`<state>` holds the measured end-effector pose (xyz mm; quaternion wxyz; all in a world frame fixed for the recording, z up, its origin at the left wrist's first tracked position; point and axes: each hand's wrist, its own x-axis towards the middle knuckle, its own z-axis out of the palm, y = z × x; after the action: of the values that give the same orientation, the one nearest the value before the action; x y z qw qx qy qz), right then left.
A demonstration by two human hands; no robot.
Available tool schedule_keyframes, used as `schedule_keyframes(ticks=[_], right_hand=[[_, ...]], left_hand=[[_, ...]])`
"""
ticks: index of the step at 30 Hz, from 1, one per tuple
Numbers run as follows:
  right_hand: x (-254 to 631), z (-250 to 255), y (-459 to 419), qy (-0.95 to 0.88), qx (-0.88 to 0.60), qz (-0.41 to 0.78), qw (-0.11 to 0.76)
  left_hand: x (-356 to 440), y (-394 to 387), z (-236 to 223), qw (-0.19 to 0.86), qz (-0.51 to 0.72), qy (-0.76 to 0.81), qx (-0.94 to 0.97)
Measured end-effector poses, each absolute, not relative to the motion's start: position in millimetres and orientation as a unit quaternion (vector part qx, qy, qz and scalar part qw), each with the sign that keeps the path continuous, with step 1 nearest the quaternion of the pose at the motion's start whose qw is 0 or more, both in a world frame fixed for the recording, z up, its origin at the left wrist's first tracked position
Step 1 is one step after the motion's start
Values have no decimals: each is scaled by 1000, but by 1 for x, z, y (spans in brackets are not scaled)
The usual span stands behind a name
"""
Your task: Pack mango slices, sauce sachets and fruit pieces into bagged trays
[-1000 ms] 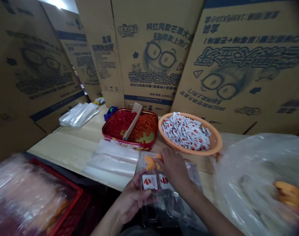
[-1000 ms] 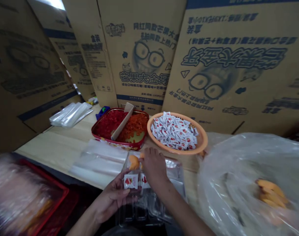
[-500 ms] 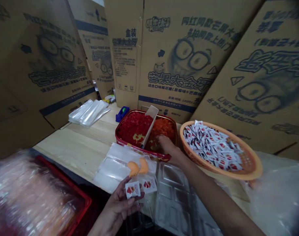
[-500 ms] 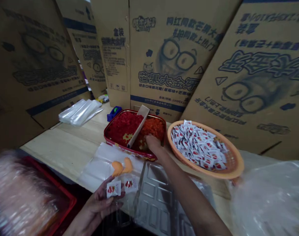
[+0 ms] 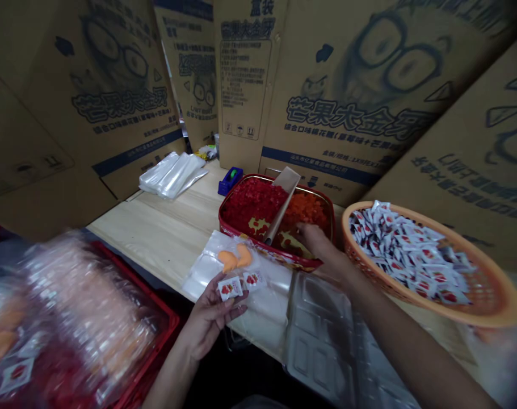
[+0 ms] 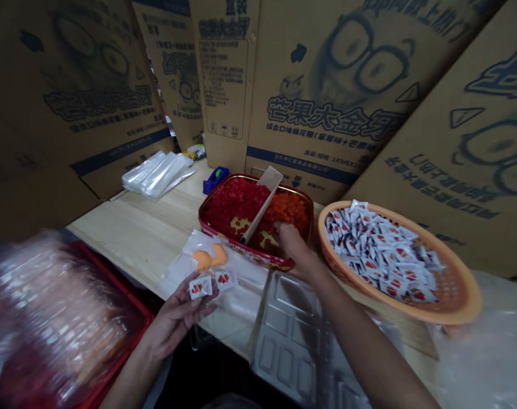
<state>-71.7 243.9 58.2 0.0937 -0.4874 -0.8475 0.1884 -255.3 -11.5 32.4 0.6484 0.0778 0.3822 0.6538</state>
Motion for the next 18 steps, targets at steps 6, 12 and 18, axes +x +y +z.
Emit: schedule_keyframes(ticks=[6,12,18], right_hand=[[-72,94,171,-862,-326,359,147],[-72,108,107,-899,-217,379,29],[-72,96,171,-873,-411,243,98]], left_hand=[[-258,-14,32,650,655,377,79],[-259,-14,40,643,655,389,83],[-261,-15,38,635,659,398,74]])
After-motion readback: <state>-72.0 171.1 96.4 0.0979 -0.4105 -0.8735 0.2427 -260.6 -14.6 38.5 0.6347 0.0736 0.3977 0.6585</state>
